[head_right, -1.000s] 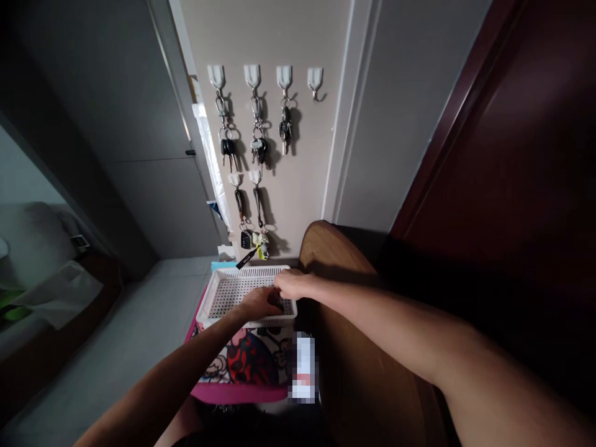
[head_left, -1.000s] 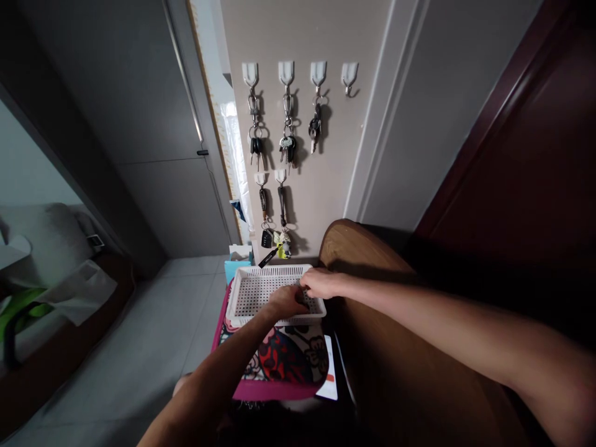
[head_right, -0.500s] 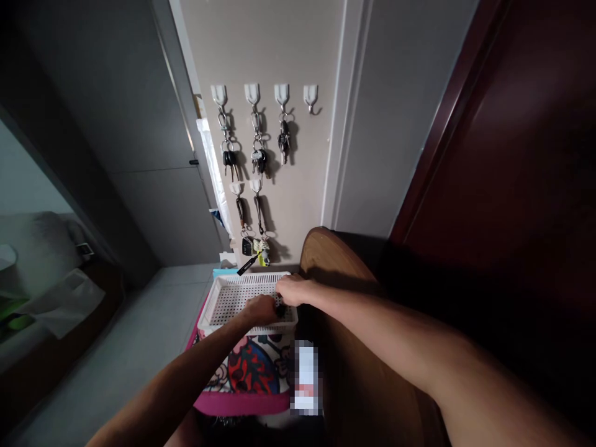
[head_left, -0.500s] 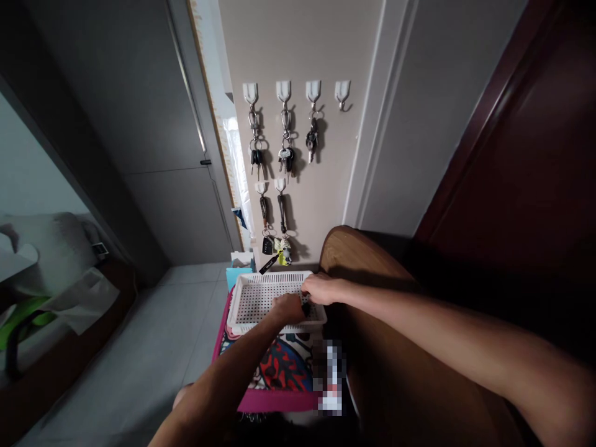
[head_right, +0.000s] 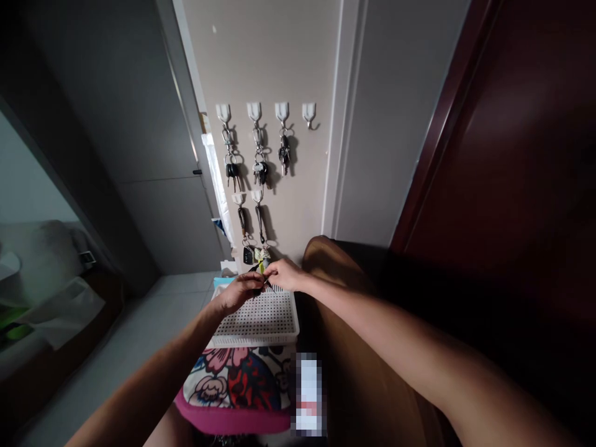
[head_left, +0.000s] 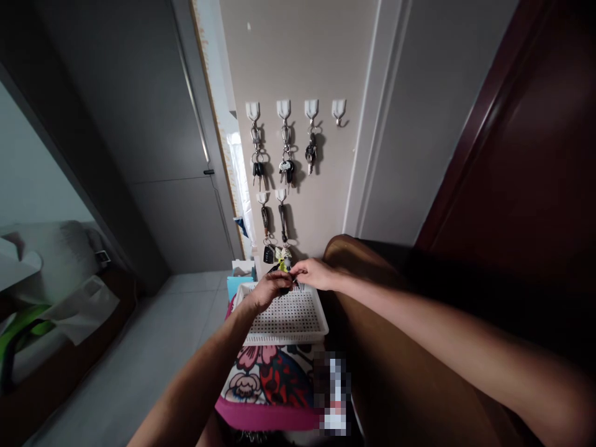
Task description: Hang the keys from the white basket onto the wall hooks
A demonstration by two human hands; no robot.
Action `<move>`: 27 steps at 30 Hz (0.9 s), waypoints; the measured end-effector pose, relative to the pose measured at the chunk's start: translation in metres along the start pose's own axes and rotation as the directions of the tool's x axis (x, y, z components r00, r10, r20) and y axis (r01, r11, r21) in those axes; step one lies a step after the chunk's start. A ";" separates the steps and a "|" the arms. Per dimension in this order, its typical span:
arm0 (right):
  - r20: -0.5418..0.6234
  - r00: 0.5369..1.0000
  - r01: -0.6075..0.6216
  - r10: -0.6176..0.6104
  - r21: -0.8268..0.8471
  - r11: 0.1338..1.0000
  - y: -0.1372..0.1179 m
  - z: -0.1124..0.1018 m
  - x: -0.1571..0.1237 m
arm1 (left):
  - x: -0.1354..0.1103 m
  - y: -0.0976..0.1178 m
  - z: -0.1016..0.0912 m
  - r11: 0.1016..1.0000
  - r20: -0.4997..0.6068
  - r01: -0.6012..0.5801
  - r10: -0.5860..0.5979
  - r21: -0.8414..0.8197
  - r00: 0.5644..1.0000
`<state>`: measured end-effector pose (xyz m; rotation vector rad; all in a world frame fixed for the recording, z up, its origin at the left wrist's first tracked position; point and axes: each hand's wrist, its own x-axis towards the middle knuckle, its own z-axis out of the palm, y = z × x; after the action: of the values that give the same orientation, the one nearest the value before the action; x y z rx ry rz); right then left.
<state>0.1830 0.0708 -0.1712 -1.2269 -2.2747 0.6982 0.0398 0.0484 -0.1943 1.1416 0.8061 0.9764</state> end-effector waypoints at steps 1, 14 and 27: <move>-0.020 1.000 -0.005 0.005 0.022 1.000 0.000 -0.001 0.001 | 0.001 0.001 0.000 1.000 -0.001 -0.012 0.012 -0.008 1.000; -0.216 0.975 0.067 -0.056 0.044 0.997 -0.014 -0.023 -0.002 | 0.004 0.023 0.007 0.974 0.008 0.023 -0.022 -0.224 1.000; -0.476 0.878 0.112 0.057 0.320 0.941 -0.038 -0.078 0.005 | 0.020 0.066 0.023 0.996 -0.024 -0.091 0.091 -0.017 0.996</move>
<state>0.2046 0.0739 -0.0873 -1.0543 -1.6768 0.6527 0.0541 0.0664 -0.1254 1.1611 0.7679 1.0725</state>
